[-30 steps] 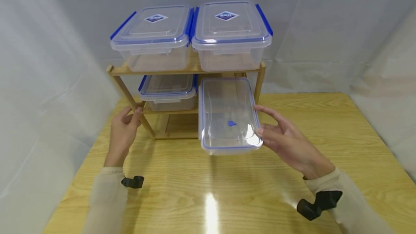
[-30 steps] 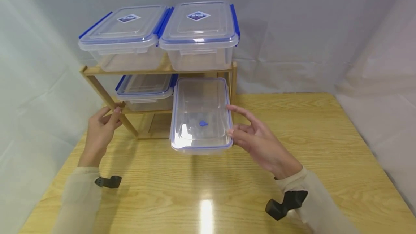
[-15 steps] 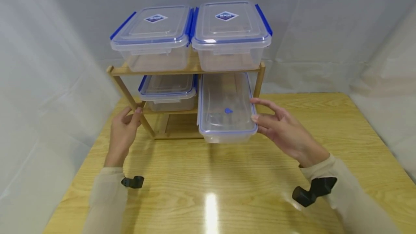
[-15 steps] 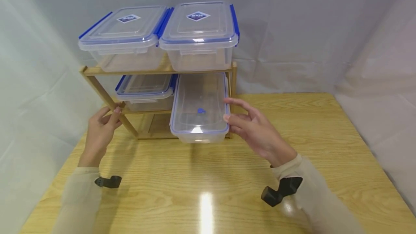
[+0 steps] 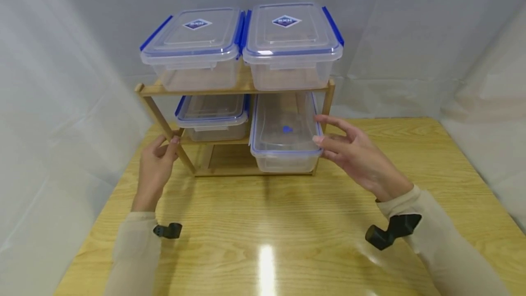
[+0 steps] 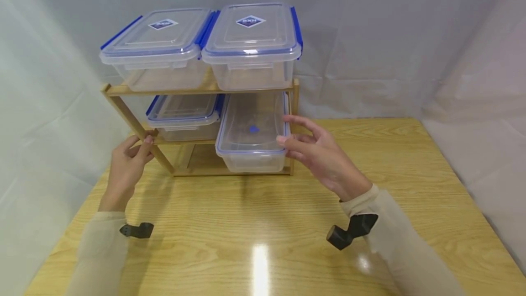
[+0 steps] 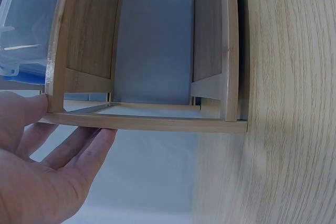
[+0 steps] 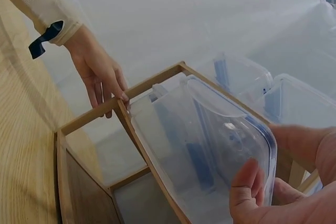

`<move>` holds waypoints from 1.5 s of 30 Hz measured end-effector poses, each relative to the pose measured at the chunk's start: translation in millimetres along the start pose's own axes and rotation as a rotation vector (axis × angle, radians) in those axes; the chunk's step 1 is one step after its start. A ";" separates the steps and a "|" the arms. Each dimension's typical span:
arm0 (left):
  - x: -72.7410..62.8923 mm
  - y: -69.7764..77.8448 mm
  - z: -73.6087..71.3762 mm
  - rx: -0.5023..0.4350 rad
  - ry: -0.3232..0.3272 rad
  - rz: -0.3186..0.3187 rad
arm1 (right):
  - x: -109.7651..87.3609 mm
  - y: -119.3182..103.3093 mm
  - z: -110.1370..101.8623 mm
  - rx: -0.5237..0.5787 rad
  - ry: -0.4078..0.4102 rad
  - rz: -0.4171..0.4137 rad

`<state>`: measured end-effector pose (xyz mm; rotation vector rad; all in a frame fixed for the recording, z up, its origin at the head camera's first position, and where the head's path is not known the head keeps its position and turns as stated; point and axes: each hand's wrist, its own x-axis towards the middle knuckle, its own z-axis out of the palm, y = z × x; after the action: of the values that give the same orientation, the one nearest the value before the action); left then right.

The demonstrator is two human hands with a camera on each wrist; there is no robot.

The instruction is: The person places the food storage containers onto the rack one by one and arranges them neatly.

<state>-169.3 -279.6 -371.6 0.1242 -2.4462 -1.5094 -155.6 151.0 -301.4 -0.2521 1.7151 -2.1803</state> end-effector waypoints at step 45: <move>-0.7 2.4 1.4 0.013 0.014 0.007 | 20.0 39.1 25.9 0.210 0.124 -0.303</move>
<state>-168.8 -277.2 -370.2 0.1275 -2.4432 -1.4848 -158.4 112.1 -334.2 -0.3481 1.5780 -2.6247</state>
